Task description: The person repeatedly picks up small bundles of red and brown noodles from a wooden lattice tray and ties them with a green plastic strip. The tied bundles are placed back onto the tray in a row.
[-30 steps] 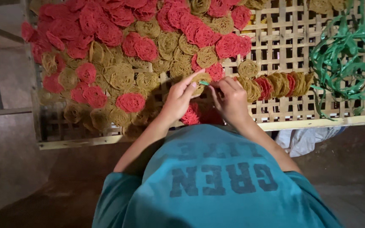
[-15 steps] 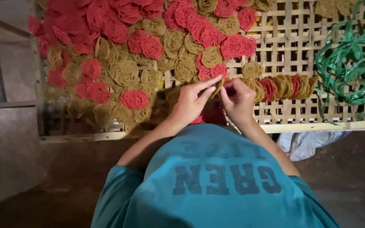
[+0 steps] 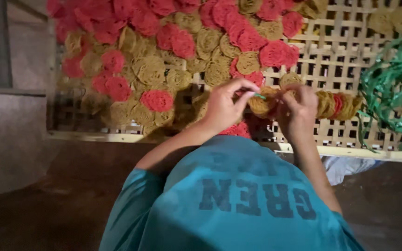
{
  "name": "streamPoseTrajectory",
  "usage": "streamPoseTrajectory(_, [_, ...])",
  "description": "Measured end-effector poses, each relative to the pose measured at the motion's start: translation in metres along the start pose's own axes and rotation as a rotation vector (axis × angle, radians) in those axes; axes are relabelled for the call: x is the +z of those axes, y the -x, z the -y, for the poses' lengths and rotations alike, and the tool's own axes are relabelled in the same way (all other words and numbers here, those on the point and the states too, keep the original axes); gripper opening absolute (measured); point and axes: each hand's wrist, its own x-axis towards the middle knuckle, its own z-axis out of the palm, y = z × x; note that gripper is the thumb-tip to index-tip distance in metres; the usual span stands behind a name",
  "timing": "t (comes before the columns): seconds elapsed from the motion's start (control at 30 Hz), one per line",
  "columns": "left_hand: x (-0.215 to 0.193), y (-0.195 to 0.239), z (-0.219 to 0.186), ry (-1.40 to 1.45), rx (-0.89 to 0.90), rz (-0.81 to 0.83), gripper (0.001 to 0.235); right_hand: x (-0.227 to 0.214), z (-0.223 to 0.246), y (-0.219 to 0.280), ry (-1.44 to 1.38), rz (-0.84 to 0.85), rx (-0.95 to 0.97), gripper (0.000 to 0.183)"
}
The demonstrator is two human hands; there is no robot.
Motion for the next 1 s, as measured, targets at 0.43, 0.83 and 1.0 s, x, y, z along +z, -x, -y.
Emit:
streamPoseTrajectory(0.43, [-0.077, 0.001, 0.059, -1.185, -0.212, 0.078, 0.080, 0.035, -0.015, 0.036, -0.863, -0.004, 0.516, 0.012])
streamPoseTrajectory(0.83, [-0.080, 0.016, 0.109, 0.529, -0.605, -0.108, 0.048, 0.037, 0.024, -0.005, -0.470, -0.030, 0.203, 0.008])
streamPoseTrajectory(1.0, [-0.041, 0.027, 0.098, 0.619, -0.594, 0.044, 0.050, 0.034, 0.028, -0.001, -0.384, 0.039, 0.213, 0.005])
